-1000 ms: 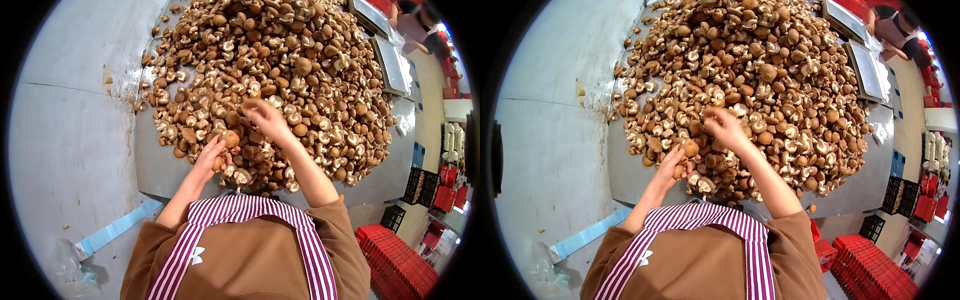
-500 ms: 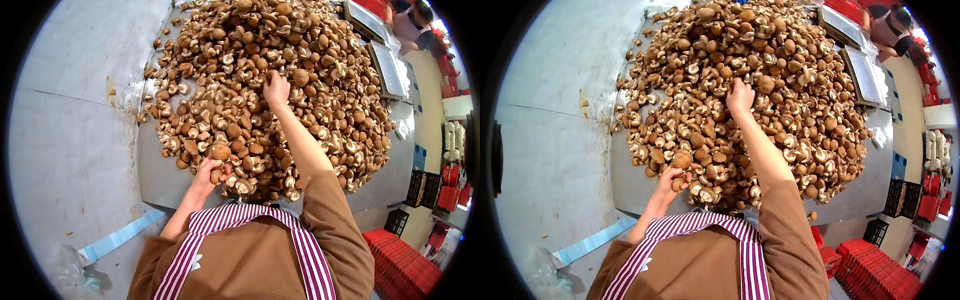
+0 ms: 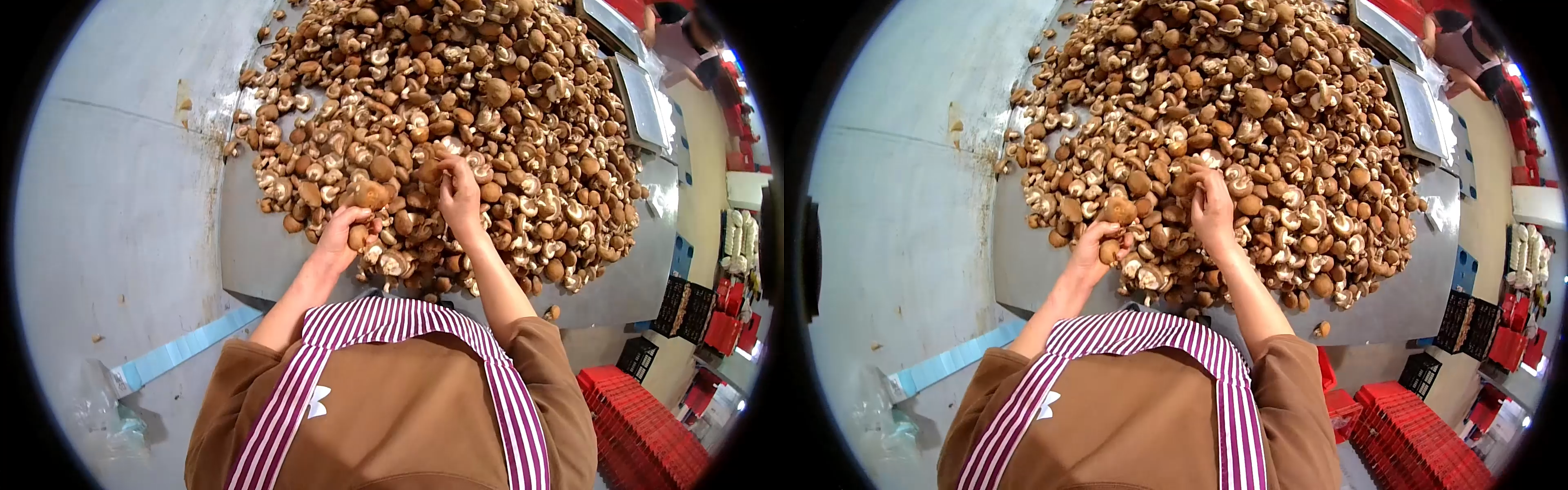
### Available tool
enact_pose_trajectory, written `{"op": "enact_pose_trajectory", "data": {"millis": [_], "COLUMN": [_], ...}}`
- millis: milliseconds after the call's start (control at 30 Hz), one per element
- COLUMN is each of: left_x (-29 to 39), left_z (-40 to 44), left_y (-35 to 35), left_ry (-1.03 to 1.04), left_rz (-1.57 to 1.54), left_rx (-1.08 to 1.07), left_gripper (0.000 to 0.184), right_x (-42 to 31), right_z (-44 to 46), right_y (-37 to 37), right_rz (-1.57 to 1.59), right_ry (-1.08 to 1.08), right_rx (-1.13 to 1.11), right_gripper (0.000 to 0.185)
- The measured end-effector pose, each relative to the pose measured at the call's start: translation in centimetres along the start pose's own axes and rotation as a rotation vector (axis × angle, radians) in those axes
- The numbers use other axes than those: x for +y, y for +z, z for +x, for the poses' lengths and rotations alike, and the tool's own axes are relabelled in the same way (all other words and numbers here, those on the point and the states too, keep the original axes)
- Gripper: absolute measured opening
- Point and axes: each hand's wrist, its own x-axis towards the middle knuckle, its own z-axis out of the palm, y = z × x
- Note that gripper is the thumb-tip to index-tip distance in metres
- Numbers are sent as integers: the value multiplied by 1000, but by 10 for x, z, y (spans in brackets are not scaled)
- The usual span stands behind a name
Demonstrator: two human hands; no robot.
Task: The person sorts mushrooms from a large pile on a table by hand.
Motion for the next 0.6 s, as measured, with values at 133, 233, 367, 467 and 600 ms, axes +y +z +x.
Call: {"op": "enact_pose_trajectory", "data": {"millis": [133,233,367,467,600], "left_x": [-3,-12,-20,-23,-27], "left_z": [-23,-37,-56,-68,-81], "left_y": [9,11,25,20,19], "left_ry": [30,8,17,-39,-15], "left_rz": [157,207,236,274,287], "left_rx": [-4,28,37,11,-4], "left_gripper": [26,29,31,35,39], "right_x": [-18,-73,-100,-89,-91], "right_z": [-29,-37,-47,-64,-76], "right_y": [-12,-17,-9,2,-2], "right_rz": [-166,215,467,699,888], "right_ry": [-39,265,405,387,581], "right_rx": [-80,-300,-640,-682,-680], "right_gripper": [23,30,69,67,64]}}
